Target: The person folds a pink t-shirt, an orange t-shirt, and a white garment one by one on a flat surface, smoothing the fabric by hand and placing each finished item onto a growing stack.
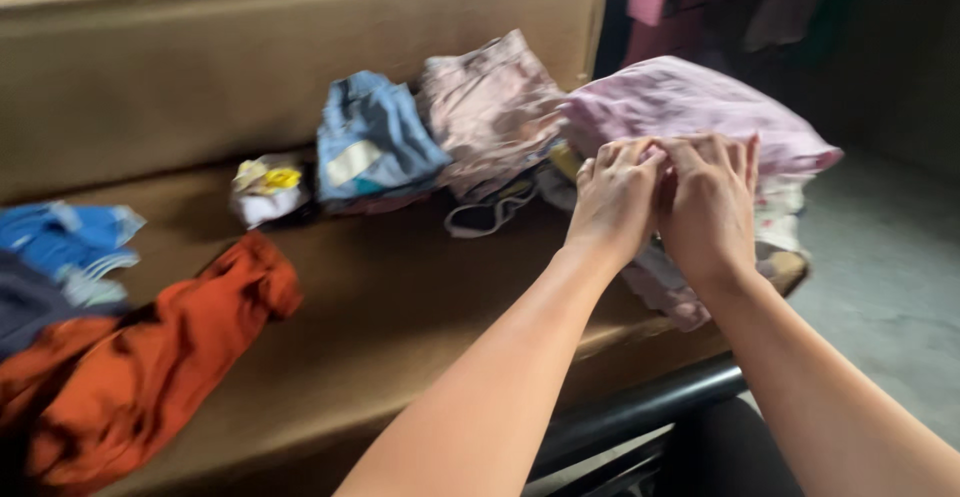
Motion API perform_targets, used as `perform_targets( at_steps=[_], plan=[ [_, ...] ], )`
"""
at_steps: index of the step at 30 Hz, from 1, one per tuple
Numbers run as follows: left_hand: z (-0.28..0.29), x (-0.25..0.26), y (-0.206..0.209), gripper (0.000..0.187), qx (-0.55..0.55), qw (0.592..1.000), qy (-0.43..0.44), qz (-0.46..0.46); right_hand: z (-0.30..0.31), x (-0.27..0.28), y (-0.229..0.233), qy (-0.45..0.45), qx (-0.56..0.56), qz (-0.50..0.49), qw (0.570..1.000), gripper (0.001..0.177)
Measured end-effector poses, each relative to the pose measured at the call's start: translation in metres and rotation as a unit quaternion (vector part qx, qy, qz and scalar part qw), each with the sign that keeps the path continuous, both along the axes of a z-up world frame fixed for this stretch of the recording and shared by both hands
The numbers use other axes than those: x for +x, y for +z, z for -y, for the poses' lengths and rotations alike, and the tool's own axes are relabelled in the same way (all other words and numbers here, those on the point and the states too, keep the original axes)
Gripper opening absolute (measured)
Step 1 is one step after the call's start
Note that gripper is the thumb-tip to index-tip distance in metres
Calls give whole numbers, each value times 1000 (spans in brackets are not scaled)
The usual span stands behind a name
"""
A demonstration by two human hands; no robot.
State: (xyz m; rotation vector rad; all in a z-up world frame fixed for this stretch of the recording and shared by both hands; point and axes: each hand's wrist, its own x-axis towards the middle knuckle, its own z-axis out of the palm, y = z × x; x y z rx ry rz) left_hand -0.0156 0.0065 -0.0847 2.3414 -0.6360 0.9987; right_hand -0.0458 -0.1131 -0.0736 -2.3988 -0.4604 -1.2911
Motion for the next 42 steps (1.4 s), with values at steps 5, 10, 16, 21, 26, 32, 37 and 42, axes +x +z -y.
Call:
perform_targets(
  at_steps=[5,10,16,21,26,32,37,42],
  plan=[
    [-95,-37,-20,40,-62,992,96,-53,-91,-2,-6,180,-18,-53,982,52],
    [-222,-97,-59,23,-45,929,357,-86,-206,-15,-49,309,-61,-131,940,37],
    [-347,-185,-118,58,-139,746,651,-5,-263,-52,-117,400,-143,-272,864,47],
    [-371,-225,-124,30,-164,756,579,-258,-268,-68,-138,415,-105,-248,869,45],
    [-281,-196,-84,49,-367,793,339,-350,-283,-85,-120,397,306,-625,599,45],
    [-206,-215,-81,57,-424,824,105,-362,-239,-68,-106,374,476,-699,381,28],
    [-249,-229,-48,49,-322,741,14,-590,-219,-75,-100,393,568,-620,372,39],
    [-283,-213,-33,29,-576,688,-179,-403,-219,-85,-58,554,554,-553,284,55]
  ],
)
